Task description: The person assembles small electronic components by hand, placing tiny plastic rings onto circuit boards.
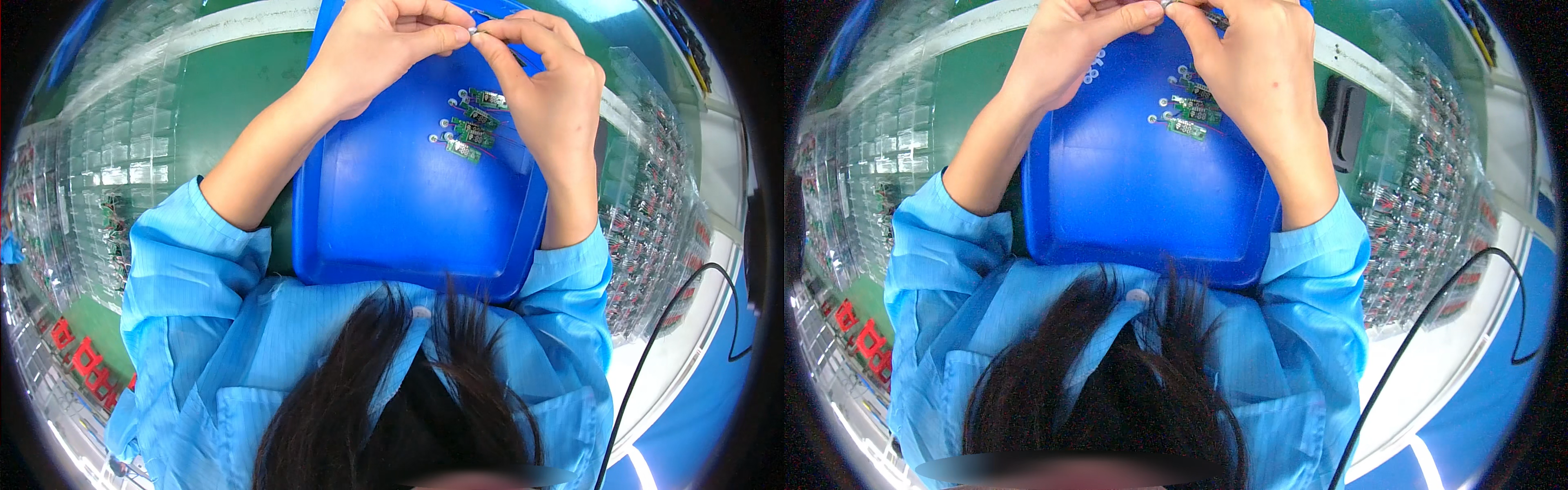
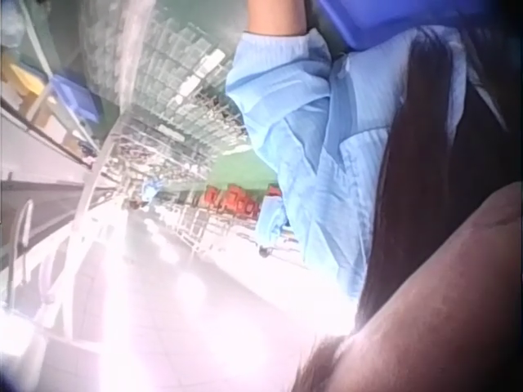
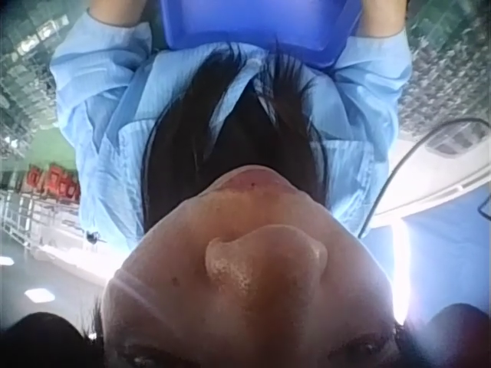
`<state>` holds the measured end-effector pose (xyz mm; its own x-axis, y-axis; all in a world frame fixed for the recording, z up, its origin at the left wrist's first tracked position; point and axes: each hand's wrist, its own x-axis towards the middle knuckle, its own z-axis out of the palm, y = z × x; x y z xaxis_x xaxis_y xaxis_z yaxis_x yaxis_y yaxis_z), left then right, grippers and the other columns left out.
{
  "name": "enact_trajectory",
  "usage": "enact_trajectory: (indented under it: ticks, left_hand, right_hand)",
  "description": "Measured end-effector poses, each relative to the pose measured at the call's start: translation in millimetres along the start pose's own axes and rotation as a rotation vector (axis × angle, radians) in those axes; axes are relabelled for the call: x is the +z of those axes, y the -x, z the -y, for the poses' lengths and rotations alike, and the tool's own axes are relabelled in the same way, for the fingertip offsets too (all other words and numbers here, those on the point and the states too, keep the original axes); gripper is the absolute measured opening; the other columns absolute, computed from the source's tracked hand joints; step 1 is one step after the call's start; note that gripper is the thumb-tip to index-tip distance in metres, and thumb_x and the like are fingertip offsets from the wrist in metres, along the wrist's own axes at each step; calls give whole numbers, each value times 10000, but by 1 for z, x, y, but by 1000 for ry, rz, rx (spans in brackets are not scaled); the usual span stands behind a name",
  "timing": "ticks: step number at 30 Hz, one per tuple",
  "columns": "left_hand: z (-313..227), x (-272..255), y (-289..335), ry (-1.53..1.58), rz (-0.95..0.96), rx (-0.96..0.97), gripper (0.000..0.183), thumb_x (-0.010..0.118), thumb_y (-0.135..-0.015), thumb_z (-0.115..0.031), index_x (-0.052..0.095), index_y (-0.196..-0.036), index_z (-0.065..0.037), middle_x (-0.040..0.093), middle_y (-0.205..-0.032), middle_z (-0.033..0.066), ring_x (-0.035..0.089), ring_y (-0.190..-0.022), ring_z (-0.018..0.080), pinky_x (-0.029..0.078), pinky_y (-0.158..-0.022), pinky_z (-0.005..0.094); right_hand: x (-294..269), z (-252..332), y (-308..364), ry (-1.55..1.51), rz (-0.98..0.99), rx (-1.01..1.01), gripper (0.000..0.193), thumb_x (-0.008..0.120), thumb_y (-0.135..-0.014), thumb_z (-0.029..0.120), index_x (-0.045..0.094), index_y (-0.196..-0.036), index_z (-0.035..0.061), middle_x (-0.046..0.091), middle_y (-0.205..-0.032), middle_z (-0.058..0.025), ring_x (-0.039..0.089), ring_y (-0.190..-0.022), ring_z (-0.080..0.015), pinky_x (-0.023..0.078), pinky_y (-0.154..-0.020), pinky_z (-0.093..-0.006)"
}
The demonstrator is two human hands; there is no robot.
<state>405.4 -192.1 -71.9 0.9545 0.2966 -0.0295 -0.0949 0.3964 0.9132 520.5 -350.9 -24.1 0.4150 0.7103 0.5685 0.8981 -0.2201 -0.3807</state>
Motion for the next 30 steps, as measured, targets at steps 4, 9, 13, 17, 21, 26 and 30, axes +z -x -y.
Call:
enact_trajectory:
  ticks: [4,9,13,17,21,26,30]
  left_hand:
    - [-6,7,3,-139,-17,70,179,681,-965,14,697,-1143,34,734,-1061,73,691,-953,107,559,-880,230]
    - [-1,-9,-8,-174,194,274,194,700,-954,10,701,-1147,29,736,-1063,70,694,-952,107,564,-869,232]
    - [-10,-9,0,-118,99,-33,198,713,-947,5,704,-1144,26,743,-1042,71,695,-944,104,565,-852,229]
    - [-20,-9,1,-248,83,-154,188,716,-946,2,717,-1132,24,748,-1029,76,694,-933,101,561,-844,224]
    - [-16,-16,-3,-119,140,-50,186,723,-944,-13,735,-1126,24,753,-1026,88,693,-905,107,556,-814,228]
    - [-13,-16,-3,-19,94,-145,186,748,-943,-77,745,-1096,29,752,-943,90,679,-843,128,553,-788,240]
    - [-12,-16,-3,33,94,-207,170,749,-940,-75,751,-1079,22,754,-947,95,681,-839,130,553,-787,242]
  right_hand:
    - [-11,36,-8,-120,28,146,81,789,-759,1,738,-821,-5,670,-791,-132,630,-801,-301,501,-702,-361]
    - [-5,9,-2,55,-13,92,188,875,-802,176,792,-913,49,754,-892,-77,735,-810,-182,567,-762,-305]
    - [-6,7,-2,14,17,129,205,890,-784,191,787,-884,45,751,-852,-66,731,-770,-164,562,-733,-293]
    - [-8,4,0,-8,39,89,196,890,-789,187,784,-864,40,749,-855,-66,722,-763,-155,555,-717,-277]
    - [-6,4,0,-2,31,59,170,865,-826,155,781,-893,23,753,-870,-52,709,-777,-129,547,-713,-264]
    - [-12,8,-9,-351,163,287,93,809,-770,3,756,-845,-13,694,-778,-130,684,-770,-235,516,-682,-317]
    - [-3,-22,0,-638,316,437,157,819,-876,107,766,-955,-18,758,-918,-39,694,-839,-103,543,-753,-261]
